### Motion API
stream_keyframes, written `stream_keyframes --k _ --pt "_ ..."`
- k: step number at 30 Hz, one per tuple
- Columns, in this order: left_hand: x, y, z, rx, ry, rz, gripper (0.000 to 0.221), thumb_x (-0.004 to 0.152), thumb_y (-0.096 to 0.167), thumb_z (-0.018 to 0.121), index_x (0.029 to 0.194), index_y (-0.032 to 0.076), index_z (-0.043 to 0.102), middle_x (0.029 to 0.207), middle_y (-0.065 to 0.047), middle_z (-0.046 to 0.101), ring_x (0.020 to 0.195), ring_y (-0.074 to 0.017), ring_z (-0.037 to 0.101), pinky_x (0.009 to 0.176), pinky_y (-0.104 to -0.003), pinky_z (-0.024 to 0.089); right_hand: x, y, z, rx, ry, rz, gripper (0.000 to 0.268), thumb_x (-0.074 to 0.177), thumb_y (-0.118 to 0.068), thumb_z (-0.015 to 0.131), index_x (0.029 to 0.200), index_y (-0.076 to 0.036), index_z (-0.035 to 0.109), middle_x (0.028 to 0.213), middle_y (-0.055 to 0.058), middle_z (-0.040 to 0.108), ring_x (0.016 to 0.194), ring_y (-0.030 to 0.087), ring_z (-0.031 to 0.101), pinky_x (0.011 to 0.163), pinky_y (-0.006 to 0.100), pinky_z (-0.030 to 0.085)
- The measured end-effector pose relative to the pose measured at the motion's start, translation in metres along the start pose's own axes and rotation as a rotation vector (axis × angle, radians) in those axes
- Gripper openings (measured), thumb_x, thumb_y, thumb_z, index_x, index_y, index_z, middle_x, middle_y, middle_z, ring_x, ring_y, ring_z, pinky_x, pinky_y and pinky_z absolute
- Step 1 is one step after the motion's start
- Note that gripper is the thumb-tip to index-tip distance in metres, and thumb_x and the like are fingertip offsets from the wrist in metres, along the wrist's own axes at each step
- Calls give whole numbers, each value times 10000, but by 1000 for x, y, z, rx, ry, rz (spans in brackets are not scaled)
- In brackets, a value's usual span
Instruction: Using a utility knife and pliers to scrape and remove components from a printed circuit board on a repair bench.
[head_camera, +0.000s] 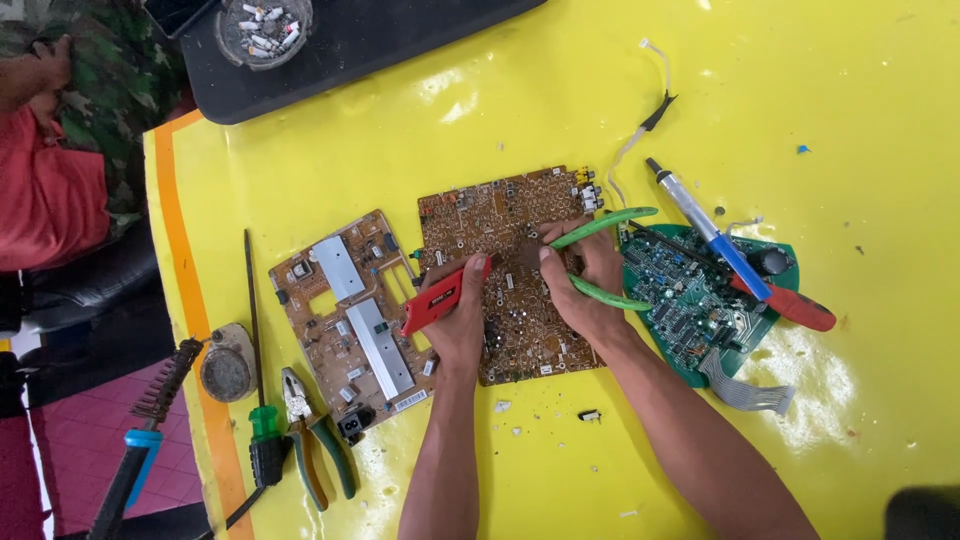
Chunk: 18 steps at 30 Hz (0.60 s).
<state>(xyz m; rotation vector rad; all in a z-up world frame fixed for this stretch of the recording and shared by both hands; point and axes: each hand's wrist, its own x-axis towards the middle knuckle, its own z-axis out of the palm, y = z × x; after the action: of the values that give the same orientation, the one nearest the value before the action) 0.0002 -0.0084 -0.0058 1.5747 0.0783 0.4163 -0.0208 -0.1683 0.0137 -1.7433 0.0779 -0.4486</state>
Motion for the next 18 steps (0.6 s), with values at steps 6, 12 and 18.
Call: stream_keyframes --k 6,12,18 --pt "1 7 -1 -3 40 57 184 918 154 924 1041 73 813 802 -157 784 646 -88 672 568 -274 458 -3 14 -6 -13 -9 31 74 1020 -70 635 1088 -44 625 1167 205 649 1214 468 644 1006 551 581" --pt "2 -1 6 -86 23 32 250 832 128 978 1009 44 823 805 -170 797 678 -81 673 581 -250 477 -1 9 -1 41 49 36 105 1028 -82 636 1103 -16 605 1175 242 642 1181 451 676 990 533 590" --pt "5 9 6 -70 57 60 263 805 122 989 1010 63 835 792 -157 794 666 -86 668 584 -248 483 3 6 1 30 -18 39 112 1008 -104 657 1079 -18 653 1124 231 675 1162 469 686 1005 550 572"
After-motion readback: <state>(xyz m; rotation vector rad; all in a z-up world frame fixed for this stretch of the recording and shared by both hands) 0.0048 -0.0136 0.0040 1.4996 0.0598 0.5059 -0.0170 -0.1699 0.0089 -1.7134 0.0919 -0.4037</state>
